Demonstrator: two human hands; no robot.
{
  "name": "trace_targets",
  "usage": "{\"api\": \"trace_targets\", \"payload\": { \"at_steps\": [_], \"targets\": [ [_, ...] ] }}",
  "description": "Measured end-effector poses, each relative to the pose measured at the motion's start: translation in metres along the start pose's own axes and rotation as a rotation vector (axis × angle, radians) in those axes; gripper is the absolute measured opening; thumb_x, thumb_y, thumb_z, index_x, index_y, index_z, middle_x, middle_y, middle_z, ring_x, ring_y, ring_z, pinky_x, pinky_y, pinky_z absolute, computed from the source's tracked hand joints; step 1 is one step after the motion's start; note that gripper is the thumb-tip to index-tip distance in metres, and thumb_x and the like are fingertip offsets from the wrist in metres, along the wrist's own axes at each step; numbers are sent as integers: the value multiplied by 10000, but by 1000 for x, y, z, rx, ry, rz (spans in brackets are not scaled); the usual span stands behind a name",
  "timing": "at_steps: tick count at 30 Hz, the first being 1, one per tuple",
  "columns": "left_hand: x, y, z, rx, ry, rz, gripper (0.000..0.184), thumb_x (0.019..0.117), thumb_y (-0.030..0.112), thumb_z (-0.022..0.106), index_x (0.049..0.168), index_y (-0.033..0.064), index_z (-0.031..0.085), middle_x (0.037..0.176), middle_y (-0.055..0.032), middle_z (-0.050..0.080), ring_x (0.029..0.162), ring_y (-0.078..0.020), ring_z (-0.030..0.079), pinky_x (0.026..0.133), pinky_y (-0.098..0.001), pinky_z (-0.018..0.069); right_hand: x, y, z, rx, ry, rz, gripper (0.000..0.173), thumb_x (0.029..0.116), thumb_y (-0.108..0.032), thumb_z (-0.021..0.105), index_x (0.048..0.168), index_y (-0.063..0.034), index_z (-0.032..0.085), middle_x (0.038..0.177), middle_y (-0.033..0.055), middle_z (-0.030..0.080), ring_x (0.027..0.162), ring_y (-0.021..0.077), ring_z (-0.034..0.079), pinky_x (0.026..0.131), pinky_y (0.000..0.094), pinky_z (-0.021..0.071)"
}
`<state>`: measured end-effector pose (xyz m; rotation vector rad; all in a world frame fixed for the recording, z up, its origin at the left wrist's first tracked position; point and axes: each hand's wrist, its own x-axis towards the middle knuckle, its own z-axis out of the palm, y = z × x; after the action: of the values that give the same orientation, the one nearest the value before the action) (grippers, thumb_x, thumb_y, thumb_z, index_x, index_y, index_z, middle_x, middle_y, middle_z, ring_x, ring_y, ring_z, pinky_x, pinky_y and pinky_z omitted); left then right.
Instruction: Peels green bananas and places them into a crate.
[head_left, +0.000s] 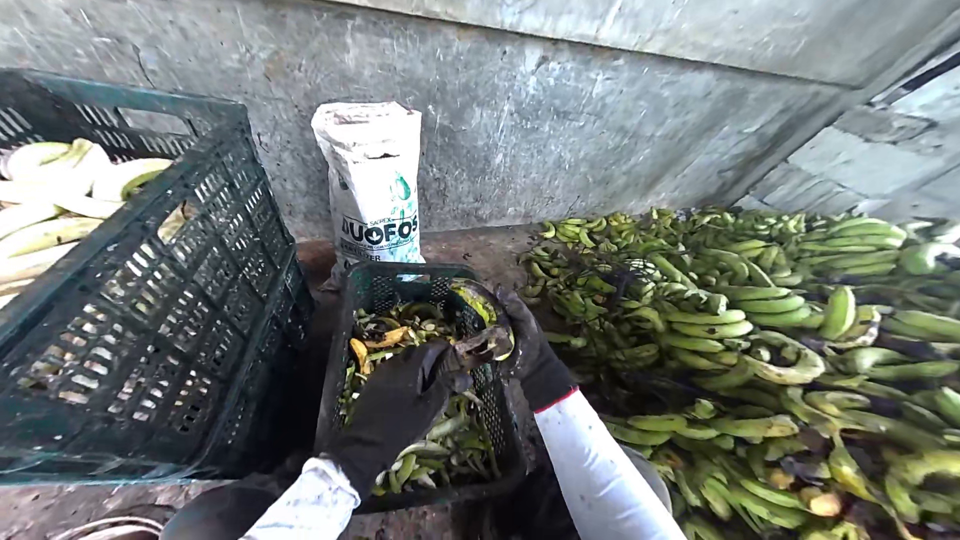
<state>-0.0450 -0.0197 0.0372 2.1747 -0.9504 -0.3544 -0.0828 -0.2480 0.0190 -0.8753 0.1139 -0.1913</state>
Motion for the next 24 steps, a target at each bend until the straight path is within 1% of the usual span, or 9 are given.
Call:
{"api": "trace_targets", "payload": {
  "at_steps": [4, 7, 11, 12, 14, 16, 19, 22, 24],
  "targets": [
    [9, -4, -1, 110, -63, -65, 659, 996, 610, 513, 1500, 185, 511, 1307, -167, 644, 1160, -355, 647, 997, -570, 504, -2, 18, 16, -40, 96, 42, 465, 1112, -331, 224, 1092, -64, 604, 810, 77, 694, 701, 141, 687, 641, 303, 607],
    [21, -16, 1, 150, 9, -149, 632, 1013, 560, 511, 1503, 161, 503, 1345, -207, 620, 1165, -398, 639, 999, -595, 491, 2, 41, 24, -66, 153, 20, 488, 1126, -324, 177, 1071, -69, 589, 787, 59, 670, 682, 126, 671, 624, 287, 594],
    [35, -43, 1, 158, 311, -234, 533, 1013, 500, 547, 1393, 130, 603, 1226, -214, 673, 1092, -416, 667, 924, -627, 527, -2, 59, 27, -63, 169, -92, 475, 1121, -334, 202, 1252, -70, 574, 1007, 92, 691, 888, 154, 687, 771, 340, 604],
    [38, -51, -4, 98, 382, -255, 474, 1033, 478, 534, 1349, 133, 611, 1143, -184, 699, 1019, -381, 692, 864, -629, 551, -6, 59, 24, -47, 175, -121, 472, 1118, -339, 214, 1279, -71, 568, 1039, 98, 691, 903, 160, 688, 777, 347, 605],
    [41, -57, -20, -30, 397, -340, 459, 1038, 460, 545, 1420, 207, 545, 1141, -170, 692, 1000, -372, 690, 846, -662, 538, -13, 53, 10, 27, 148, -144, 483, 1113, -364, 234, 1306, -68, 563, 1044, 116, 696, 863, 175, 697, 726, 355, 616],
    [36, -49, -23, -108, 323, -264, 488, 1024, 520, 548, 1392, 200, 556, 1105, -141, 684, 945, -325, 686, 821, -621, 552, -19, 45, -7, 169, 51, -83, 470, 1075, -436, 338, 1253, -95, 607, 961, 106, 711, 738, 172, 703, 592, 334, 610],
    [22, -28, -6, -246, 53, -103, 451, 1031, 555, 493, 1288, 213, 636, 970, -6, 692, 837, -145, 666, 772, -439, 573, -20, 33, -24, 178, -58, -97, 389, 992, -410, 577, 1213, -97, 647, 956, 98, 721, 758, 168, 715, 623, 334, 620],
    [4, -6, 15, -397, -173, -62, 459, 1021, 565, 508, 1306, 223, 619, 965, 31, 677, 813, -93, 644, 754, -369, 567, -25, 28, -20, -150, 119, -242, 376, 1073, -298, 333, 1221, -90, 610, 914, 27, 720, 783, 92, 699, 696, 272, 613],
    [2, 0, 25, -429, -223, -61, 462, 1013, 554, 538, 1330, 224, 601, 917, 23, 663, 748, -102, 627, 699, -367, 559, -25, 28, -17, -95, 136, -215, 365, 1075, -259, 292, 1161, -87, 602, 892, 40, 708, 779, 106, 699, 694, 288, 616]
  ]
}}
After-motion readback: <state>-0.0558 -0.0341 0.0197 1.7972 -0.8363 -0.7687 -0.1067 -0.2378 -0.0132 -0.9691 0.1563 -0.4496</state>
